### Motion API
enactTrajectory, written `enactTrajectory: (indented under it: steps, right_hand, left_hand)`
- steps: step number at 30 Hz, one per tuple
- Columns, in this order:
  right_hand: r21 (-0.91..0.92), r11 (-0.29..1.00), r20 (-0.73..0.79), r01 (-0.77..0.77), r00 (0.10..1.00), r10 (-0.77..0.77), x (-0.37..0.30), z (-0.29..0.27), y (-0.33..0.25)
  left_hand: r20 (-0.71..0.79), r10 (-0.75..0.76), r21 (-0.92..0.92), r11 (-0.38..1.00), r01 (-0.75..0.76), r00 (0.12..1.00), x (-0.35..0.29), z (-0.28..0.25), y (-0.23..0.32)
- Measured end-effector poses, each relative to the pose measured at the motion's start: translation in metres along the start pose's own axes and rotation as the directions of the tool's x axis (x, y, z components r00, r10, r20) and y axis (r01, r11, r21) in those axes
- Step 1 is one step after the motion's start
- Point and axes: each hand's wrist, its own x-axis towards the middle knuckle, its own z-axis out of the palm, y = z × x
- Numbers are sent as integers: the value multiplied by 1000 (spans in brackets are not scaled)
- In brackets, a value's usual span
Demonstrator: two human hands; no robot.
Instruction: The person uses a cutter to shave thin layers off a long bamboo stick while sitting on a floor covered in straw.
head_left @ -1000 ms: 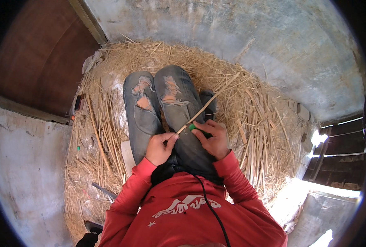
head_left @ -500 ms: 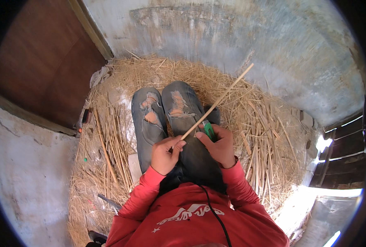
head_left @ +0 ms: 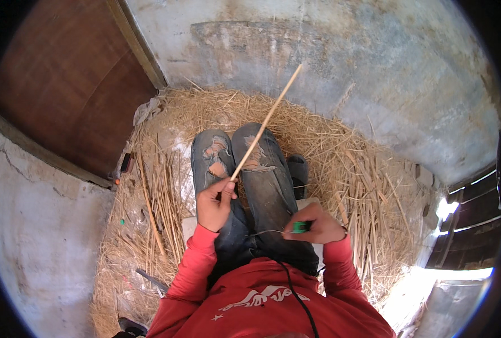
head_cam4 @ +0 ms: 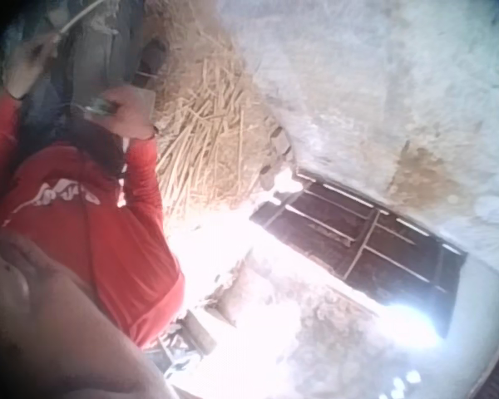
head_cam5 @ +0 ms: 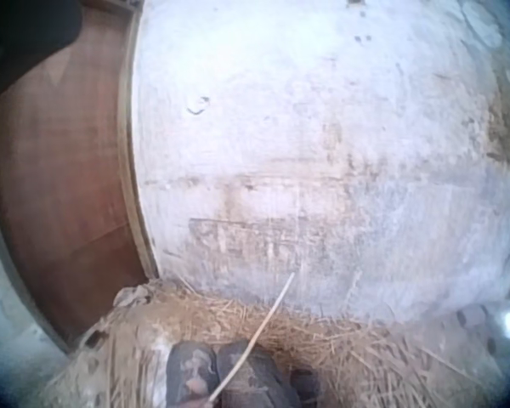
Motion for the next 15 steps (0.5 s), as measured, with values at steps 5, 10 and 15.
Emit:
enactTrajectory:
  steps: [5, 10, 15]
  right_hand:
    - [106, 994, -654, -33, 751, 94, -15, -14, 25]
    - [124, 969, -739, -216, 632, 235, 0, 10, 27]
    - [-127, 970, -840, -208, 543, 6, 18, 48, 52]
  left_hand:
    - [240, -42, 121, 993, 13, 970, -13, -13, -6]
    - [461, -115, 197, 980, 25, 880, -34, -12, -18]
    - [431, -121, 216, 976, 27, 894, -40, -9, -24]
